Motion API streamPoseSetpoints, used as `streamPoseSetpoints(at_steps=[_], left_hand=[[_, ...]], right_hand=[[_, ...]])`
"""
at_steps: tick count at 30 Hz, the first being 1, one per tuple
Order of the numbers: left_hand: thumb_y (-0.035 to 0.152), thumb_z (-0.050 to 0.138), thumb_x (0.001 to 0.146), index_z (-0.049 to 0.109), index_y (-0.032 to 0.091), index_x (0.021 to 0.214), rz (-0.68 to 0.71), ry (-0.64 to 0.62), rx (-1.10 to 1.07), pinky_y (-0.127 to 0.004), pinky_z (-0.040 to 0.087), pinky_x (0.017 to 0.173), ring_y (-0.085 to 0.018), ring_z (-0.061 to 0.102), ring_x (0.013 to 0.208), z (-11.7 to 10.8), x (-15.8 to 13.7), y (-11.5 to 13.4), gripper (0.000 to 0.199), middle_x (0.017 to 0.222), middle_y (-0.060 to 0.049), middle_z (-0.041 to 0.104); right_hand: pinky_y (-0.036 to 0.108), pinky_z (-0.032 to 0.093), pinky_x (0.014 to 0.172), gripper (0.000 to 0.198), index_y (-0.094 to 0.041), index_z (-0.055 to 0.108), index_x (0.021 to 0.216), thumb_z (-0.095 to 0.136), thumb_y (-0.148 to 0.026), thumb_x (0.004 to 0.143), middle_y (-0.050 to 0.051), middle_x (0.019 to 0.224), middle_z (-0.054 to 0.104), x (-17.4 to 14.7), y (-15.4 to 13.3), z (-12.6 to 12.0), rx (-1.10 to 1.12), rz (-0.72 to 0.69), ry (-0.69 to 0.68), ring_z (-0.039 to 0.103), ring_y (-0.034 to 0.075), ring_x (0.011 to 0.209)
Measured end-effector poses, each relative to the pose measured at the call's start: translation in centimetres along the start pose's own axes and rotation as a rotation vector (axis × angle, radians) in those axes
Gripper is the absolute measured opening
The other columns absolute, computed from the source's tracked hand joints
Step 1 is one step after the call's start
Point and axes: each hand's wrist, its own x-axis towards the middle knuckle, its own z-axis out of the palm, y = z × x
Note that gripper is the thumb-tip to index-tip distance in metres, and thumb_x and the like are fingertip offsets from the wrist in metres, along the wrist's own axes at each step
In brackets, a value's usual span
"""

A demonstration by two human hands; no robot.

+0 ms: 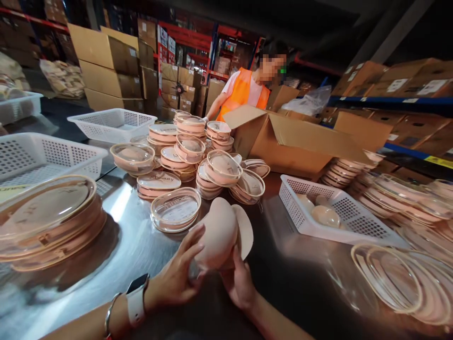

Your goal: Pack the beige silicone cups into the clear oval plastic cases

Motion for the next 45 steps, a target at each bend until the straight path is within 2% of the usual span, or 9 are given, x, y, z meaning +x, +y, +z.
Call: streamPoseSetpoints(at_steps=[5,11,17,22,28,34,37,41,45], left_hand=[[0.018,0.055,0.093,-0.024,0.044,0.150,-0.152,0.072,-0.220,-0.065,0.012,0.119,-0.031,-0.006,0.153,0.1,-0.2,0.5,0.101,0.167,-0.007,-0.017],[0.028,0.063,0.090,0.018,0.043,0.154,-0.352,0.039,-0.029,-0.056,0.037,0.117,-0.037,0.036,0.144,1.9,-0.7,-0.3,0.080,0.158,-0.009,0.038],[0.032,0.059,0.091,0.020,0.040,0.156,-0.223,-0.021,0.093,-0.054,0.036,0.118,-0.034,0.029,0.148,0.7,-0.2,-0.9,0.075,0.161,-0.008,0.034],[0.026,0.059,0.092,0.048,0.029,0.144,-0.021,0.070,0.724,-0.067,0.019,0.119,-0.038,0.035,0.145,-3.2,2.1,-5.4,0.053,0.155,-0.012,0.044],[0.020,0.054,0.092,0.065,0.023,0.125,0.247,-0.243,1.092,-0.042,0.051,0.094,-0.028,0.066,0.114,-5.7,3.4,-10.4,0.035,0.127,-0.010,0.070],[0.012,0.049,0.092,0.072,0.021,0.084,0.256,-0.041,1.163,-0.046,0.045,0.093,-0.030,0.066,0.108,-6.3,3.1,-9.2,0.027,0.120,-0.014,0.071],[0.009,0.048,0.089,0.072,0.020,0.089,0.206,0.057,1.200,-0.048,0.042,0.094,-0.030,0.064,0.107,-6.4,3.2,-8.8,0.027,0.115,-0.014,0.072],[0.011,0.047,0.091,0.069,0.017,0.099,0.182,0.143,1.180,-0.062,0.029,0.107,-0.031,0.066,0.104,-4.9,3.4,-8.3,0.024,0.112,-0.017,0.071],[0.013,0.049,0.090,0.064,0.014,0.111,0.340,0.097,1.109,-0.063,-0.003,0.119,-0.031,0.068,0.103,-1.9,3.0,-5.8,0.026,0.115,-0.019,0.070]], right_hand=[[0.034,0.062,0.075,0.060,-0.026,0.071,0.092,0.081,-0.073,0.056,0.003,0.099,0.078,0.8,-0.3,-0.2,0.111,0.043,0.122,0.073,0.026,0.096],[0.044,0.062,0.081,0.079,-0.028,0.061,0.120,0.075,-0.078,0.060,0.007,0.113,0.075,0.4,0.0,0.1,0.100,0.051,0.185,0.070,0.031,0.106],[0.052,0.060,0.084,0.067,-0.043,0.066,0.120,0.083,-0.063,0.059,0.002,0.115,0.074,0.7,0.9,-0.6,0.139,0.006,-0.018,0.066,0.035,0.115],[0.050,0.060,0.086,0.052,-0.031,0.077,0.096,0.071,-0.074,0.067,0.006,0.103,0.078,1.7,0.9,-1.9,0.314,0.114,-0.016,0.072,0.034,0.101],[0.041,0.060,0.074,0.077,-0.022,0.065,0.119,0.086,-0.062,0.057,0.009,0.104,0.077,3.2,-1.0,-2.8,0.305,0.121,0.133,0.072,0.033,0.100],[0.039,0.058,0.087,0.081,-0.021,0.053,0.129,0.086,-0.049,0.061,0.008,0.120,0.070,5.5,-2.7,-4.5,-0.145,-0.467,0.287,0.066,0.030,0.109],[0.040,0.060,0.083,0.068,-0.018,0.056,0.125,0.083,-0.040,0.067,0.012,0.118,0.069,6.0,-3.1,-6.0,-0.612,-0.869,0.287,0.069,0.031,0.102],[0.038,0.060,0.086,0.043,-0.019,0.056,0.127,0.062,-0.018,0.084,0.013,0.120,0.069,5.3,-3.8,-6.1,-1.262,-1.484,0.054,0.067,0.027,0.109],[0.035,0.058,0.087,0.036,-0.019,0.061,0.122,0.042,-0.007,0.095,0.010,0.113,0.071,3.6,-4.5,-3.7,-1.602,-1.674,-0.083,0.065,0.023,0.110]])
